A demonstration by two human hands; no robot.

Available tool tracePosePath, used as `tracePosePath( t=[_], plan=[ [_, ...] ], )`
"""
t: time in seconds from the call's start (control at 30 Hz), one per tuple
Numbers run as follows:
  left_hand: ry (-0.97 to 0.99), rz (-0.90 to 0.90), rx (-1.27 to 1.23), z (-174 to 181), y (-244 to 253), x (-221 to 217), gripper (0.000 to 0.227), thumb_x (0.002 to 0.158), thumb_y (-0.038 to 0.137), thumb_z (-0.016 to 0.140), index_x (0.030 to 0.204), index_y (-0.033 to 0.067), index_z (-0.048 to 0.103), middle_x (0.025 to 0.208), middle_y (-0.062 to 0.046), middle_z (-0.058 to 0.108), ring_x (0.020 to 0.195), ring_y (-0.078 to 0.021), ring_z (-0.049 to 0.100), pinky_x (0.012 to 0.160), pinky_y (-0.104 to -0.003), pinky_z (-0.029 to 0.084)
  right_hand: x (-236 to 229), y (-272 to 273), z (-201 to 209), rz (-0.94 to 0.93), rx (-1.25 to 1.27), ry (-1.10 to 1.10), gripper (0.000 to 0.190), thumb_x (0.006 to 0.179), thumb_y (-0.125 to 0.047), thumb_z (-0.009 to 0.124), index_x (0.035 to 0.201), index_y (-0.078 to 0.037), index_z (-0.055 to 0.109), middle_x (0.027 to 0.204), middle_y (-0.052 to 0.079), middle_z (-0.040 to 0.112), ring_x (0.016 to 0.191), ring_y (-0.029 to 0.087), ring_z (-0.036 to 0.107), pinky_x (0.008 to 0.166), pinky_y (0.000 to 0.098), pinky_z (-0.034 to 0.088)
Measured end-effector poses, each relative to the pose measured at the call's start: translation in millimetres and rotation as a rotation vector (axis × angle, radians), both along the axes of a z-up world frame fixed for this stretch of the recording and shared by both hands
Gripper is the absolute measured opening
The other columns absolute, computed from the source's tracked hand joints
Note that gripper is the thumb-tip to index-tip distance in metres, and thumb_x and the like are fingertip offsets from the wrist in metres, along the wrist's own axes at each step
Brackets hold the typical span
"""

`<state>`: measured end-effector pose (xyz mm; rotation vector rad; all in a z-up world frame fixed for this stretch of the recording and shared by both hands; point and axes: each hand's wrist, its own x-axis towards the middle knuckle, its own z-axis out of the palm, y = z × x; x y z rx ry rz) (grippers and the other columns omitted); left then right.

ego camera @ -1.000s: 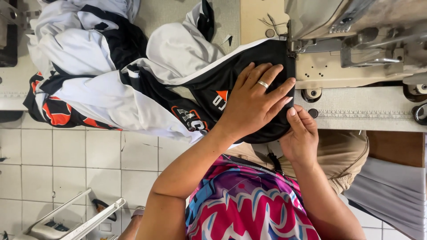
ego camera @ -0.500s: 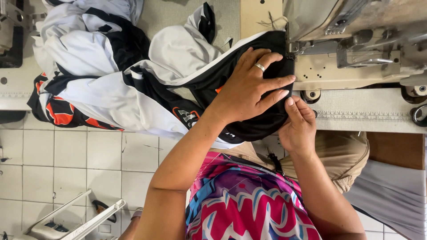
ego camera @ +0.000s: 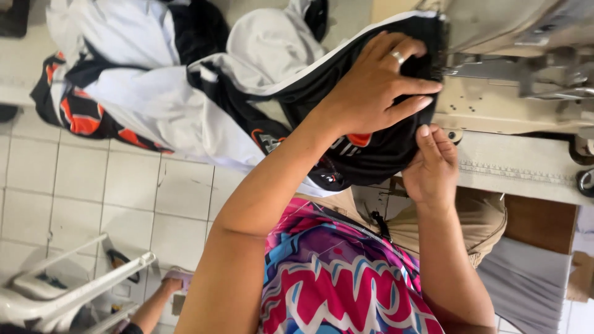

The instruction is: Sewing jersey fabric pieces together using an industrial sewing machine to assemble garments.

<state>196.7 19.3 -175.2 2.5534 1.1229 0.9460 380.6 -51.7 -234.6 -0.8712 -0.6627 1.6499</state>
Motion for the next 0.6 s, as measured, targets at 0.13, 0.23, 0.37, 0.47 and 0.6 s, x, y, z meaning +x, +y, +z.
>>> tracePosePath(
  t=[0.13,0.23,0.37,0.47,0.6],
  plan=[
    [-0.004,0.008,0.007,-4,3,-7,0.029,0.095,0.039,0.055,0.112,0.0266,0.074,0.123,-0.019,0.052,0.119,-0.0393,0.039,0.106,-0.059,0.024,4,-7,-7,0.055,-0.022,0.047,0.009,0.101,-0.008,0.052,0.097,-0.011,0.059,0.105,0.007,0.067,0.101,0.017,0.064,0.092,0.0267,0.052],
    [-0.042,-0.092,-0.115,0,-2,-11,0.030,0.096,0.040,0.057,0.113,0.0245,0.077,0.133,-0.014,0.043,0.131,-0.0397,0.024,0.111,-0.060,0.008,6,-15,-7,0.148,0.016,0.014,0.009,0.101,-0.010,0.051,0.102,-0.008,0.060,0.115,0.008,0.065,0.112,0.019,0.061,0.104,0.0315,0.049],
    [0.101,0.048,0.040,9,-23,-1,0.027,0.092,0.040,0.058,0.107,0.0225,0.074,0.122,-0.015,0.052,0.118,-0.0379,0.039,0.106,-0.054,0.020,14,-18,-22,0.060,-0.058,-0.036,0.008,0.098,-0.007,0.056,0.096,-0.011,0.062,0.098,0.003,0.066,0.097,0.009,0.061,0.092,0.0178,0.047],
    [0.054,0.131,0.113,2,-28,0,0.031,0.093,0.040,0.055,0.106,0.0189,0.074,0.114,-0.012,0.056,0.110,-0.0332,0.048,0.100,-0.052,0.036,20,-27,-24,0.053,-0.058,-0.057,0.007,0.098,-0.006,0.056,0.098,-0.011,0.061,0.097,0.004,0.065,0.096,0.009,0.061,0.091,0.0185,0.047],
    [-0.014,0.025,-0.012,-7,-11,-16,0.027,0.098,0.029,0.057,0.117,0.0150,0.070,0.131,-0.011,0.051,0.127,-0.0311,0.044,0.109,-0.061,0.026,18,-33,-12,0.114,0.023,-0.041,0.011,0.094,-0.005,0.059,0.104,-0.002,0.058,0.103,0.014,0.067,0.099,0.021,0.065,0.096,0.0330,0.053]
  ],
)
